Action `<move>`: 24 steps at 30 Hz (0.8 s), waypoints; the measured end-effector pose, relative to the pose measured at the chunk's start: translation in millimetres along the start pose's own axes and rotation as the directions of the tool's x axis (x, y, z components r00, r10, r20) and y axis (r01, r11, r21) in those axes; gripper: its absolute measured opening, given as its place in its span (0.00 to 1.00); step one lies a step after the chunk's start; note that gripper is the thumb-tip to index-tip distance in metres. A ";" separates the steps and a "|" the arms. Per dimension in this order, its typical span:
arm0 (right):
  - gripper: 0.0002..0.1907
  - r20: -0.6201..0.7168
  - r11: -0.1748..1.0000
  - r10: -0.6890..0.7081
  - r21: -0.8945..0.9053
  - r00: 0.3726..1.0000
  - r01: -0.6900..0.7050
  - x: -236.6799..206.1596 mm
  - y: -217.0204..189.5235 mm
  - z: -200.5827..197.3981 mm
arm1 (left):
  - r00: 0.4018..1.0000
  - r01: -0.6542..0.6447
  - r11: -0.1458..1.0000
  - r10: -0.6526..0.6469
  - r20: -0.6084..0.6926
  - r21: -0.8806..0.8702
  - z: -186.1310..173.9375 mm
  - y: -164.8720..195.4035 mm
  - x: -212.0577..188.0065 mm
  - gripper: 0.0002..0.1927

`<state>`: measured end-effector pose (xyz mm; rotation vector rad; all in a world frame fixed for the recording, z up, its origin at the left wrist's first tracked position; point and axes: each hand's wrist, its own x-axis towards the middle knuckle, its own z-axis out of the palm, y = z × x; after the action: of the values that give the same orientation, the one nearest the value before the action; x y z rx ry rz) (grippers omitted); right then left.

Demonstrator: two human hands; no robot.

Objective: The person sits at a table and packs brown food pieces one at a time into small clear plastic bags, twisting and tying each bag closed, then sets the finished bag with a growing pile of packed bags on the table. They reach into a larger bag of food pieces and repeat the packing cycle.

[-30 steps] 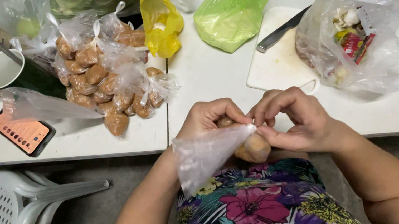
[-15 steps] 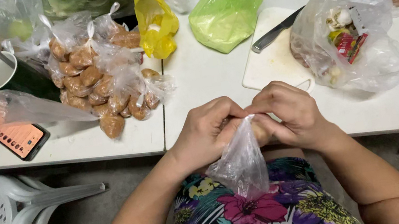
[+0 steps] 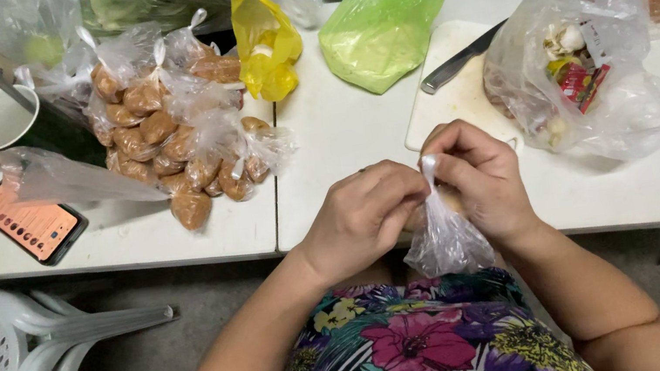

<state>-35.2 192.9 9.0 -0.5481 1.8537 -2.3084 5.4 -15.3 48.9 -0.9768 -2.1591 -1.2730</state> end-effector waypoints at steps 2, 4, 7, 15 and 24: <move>0.01 0.017 0.986 -0.131 -0.103 0.991 0.132 1.4 -3.2 2.3 | 0.999 0.040 0.999 -0.040 0.006 -0.011 1.8 0.4 1.4 0.09; 0.01 -0.033 0.974 -0.174 -0.156 0.984 0.167 3.5 -5.6 2.5 | 0.998 0.064 0.998 -0.064 0.013 -0.018 4.4 1.5 2.9 0.09; 0.02 -0.060 0.960 -0.213 -0.196 0.975 0.198 7.1 -7.5 -1.6 | 0.998 0.021 1.000 -0.022 -0.056 -0.010 8.8 4.1 4.5 0.13; 0.02 -0.094 0.966 -0.214 -0.170 0.972 0.196 21.5 -3.8 -3.9 | 1.000 0.007 1.000 -0.007 0.004 0.028 5.1 4.5 8.9 0.22; 0.10 0.123 0.917 -0.255 -0.285 0.959 0.280 5.0 -41.8 -60.2 | 0.881 0.383 0.913 -0.315 -0.353 0.142 -75.7 -53.3 -22.1 0.12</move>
<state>-56.3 256.3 39.5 -0.9805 2.2256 -2.1204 -19.0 -106.8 39.8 -0.2677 -2.2060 -1.2262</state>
